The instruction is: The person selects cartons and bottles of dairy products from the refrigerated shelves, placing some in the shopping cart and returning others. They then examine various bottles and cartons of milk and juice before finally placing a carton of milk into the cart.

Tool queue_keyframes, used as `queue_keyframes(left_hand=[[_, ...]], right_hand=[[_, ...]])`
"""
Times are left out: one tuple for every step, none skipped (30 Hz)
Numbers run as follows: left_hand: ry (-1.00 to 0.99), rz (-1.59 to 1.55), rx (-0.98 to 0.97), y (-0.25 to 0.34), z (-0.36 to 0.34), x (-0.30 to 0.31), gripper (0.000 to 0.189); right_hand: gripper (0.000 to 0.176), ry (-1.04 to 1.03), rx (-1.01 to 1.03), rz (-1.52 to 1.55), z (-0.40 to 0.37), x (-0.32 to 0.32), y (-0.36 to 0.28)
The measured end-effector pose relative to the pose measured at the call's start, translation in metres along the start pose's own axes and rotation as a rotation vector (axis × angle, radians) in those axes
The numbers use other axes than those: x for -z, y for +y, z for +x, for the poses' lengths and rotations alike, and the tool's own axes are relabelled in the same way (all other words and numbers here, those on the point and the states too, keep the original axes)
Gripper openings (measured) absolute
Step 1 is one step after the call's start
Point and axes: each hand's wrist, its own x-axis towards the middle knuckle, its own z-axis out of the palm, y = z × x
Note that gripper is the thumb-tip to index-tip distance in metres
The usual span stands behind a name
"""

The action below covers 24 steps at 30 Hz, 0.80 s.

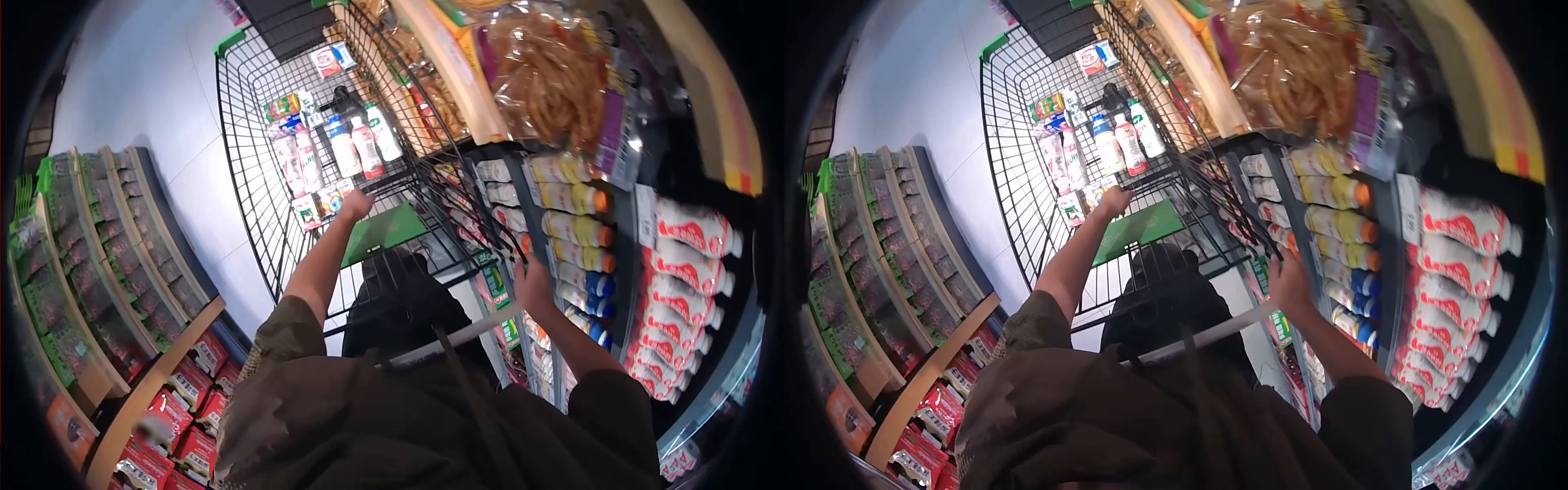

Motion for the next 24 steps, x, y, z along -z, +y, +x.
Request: queue_keyframes(left_hand=[[0.068,0.018,-0.033,0.003,0.002,0.009,0.058],[0.110,0.034,-0.028,0.005,0.003,0.018,0.056],[0.174,-0.018,0.026,0.000,0.015,0.018,0.056],[0.237,-0.069,0.080,-0.005,0.029,0.019,0.056],[0.305,-0.090,0.061,-0.011,0.041,0.020,0.057],[0.373,-0.107,0.039,-0.016,0.049,0.020,0.057],[0.442,-0.152,0.068,-0.008,0.048,0.023,0.057],[0.446,-0.136,0.075,-0.007,0.054,0.028,0.056],[0.439,-0.122,0.082,-0.006,0.056,0.031,0.057],[0.434,-0.111,0.088,-0.004,0.061,0.034,0.058],[0.416,-0.121,0.097,-0.002,0.065,0.036,0.059],[0.398,-0.131,0.108,-0.005,0.076,0.036,0.061],[0.332,-0.147,0.106,-0.010,0.091,0.039,0.065],[0.279,-0.140,0.087,-0.015,0.103,0.038,0.067],[0.312,-0.097,0.079,-0.025,0.124,0.032,0.067],[0.347,-0.055,0.069,-0.024,0.130,0.029,0.068],[0.322,-0.046,0.075,-0.026,0.135,0.026,0.068],[0.296,-0.037,0.081,-0.012,0.125,0.035,0.068],[0.283,-0.012,0.101,-0.012,0.129,0.034,0.066],[0.307,-0.043,0.064,-0.021,0.143,0.027,0.064],[0.312,-0.037,0.037,-0.019,0.137,0.027,0.064],[0.317,-0.031,0.008,-0.018,0.135,0.026,0.064],[0.284,-0.043,0.061,-0.015,0.133,0.026,0.066],[0.254,-0.055,0.114,-0.019,0.138,0.025,0.068]], right_hand=[[0.023,0.004,0.000,-0.005,-0.001,0.000,0.001],[0.022,-0.002,-0.002,-0.001,0.000,0.000,0.001],[0.022,-0.007,-0.004,0.002,0.000,0.001,0.002],[0.022,-0.012,-0.006,0.006,0.001,-0.001,0.004],[0.022,0.015,0.012,0.011,0.000,-0.003,0.006],[0.021,-0.006,0.000,0.003,0.003,-0.002,0.003],[0.021,-0.026,-0.017,-0.003,0.003,0.003,-0.003],[0.021,-0.048,-0.039,-0.008,0.001,0.005,-0.006],[0.020,-0.041,-0.052,-0.026,0.002,0.004,-0.004],[0.020,-0.053,-0.070,-0.025,0.004,0.005,-0.006],[0.020,-0.067,-0.088,-0.026,0.004,0.008,-0.009],[0.020,-0.083,-0.106,-0.026,0.004,0.009,-0.011],[0.021,-0.037,-0.064,0.002,0.004,0.007,-0.012],[0.021,-0.058,-0.097,-0.007,0.004,0.007,-0.012],[0.021,-0.077,-0.131,-0.016,0.004,0.007,-0.011],[0.021,-0.093,-0.164,-0.026,0.006,0.008,-0.010],[0.022,-0.098,-0.159,-0.037,0.006,0.009,-0.011],[0.021,-0.061,-0.105,-0.033,0.006,0.006,-0.007],[0.022,-0.024,-0.052,-0.029,0.005,0.002,-0.001],[0.022,0.012,-0.001,-0.025,0.003,0.000,0.004],[0.020,0.008,-0.002,0.011,0.003,0.002,0.000],[0.019,-0.033,-0.048,0.007,0.004,0.005,-0.003],[0.019,-0.074,-0.093,0.004,0.005,0.009,-0.006],[0.020,-0.115,-0.134,0.002,0.005,0.010,-0.005]])
